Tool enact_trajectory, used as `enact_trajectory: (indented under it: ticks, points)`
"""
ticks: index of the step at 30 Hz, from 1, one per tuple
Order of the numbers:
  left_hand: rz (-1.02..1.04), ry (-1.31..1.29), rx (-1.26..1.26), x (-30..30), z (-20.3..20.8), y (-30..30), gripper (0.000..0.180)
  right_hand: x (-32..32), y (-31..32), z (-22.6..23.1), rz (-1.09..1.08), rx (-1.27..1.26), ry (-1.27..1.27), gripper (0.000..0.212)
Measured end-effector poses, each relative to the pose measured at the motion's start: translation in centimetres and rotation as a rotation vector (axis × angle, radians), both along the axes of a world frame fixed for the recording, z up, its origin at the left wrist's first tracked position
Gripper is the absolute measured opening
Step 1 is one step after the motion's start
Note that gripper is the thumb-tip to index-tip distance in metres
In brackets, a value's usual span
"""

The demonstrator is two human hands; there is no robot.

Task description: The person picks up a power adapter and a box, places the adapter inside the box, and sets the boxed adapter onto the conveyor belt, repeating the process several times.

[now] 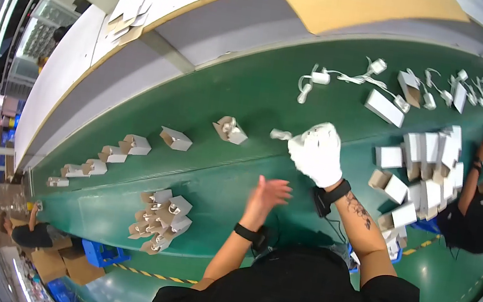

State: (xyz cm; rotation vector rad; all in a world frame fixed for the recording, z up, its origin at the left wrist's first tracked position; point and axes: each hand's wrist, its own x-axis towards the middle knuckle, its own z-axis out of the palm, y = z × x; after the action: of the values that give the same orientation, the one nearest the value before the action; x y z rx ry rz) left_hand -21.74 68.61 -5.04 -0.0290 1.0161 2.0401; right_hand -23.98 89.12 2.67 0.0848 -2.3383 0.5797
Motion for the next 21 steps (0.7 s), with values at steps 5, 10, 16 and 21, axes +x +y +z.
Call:
enact_trajectory:
  ticks: [5, 10, 16, 21]
  points:
    - [0.123, -0.648, 0.514, 4.8, -0.3, 7.1, 0.051, 9.4, -2.7, 0.6, 0.195, -1.491, -0.249, 0.012]
    - [0.452, -0.450, 0.393, 2.8, -1.7, 8.8, 0.028, 14.5, -0.8, -2.0, -0.194, 0.333, -0.731, 0.014]
    - [0.187, -0.093, 0.140, 7.4, 2.5, 10.1, 0.029, 16.6, 3.2, -4.4, -0.132, 0.346, -0.400, 0.028]
    - [0.133, 0.036, 0.050, 6.9, 2.5, 10.8, 0.035, 18.1, 2.1, -1.9, 0.634, -1.816, -0.413, 0.035]
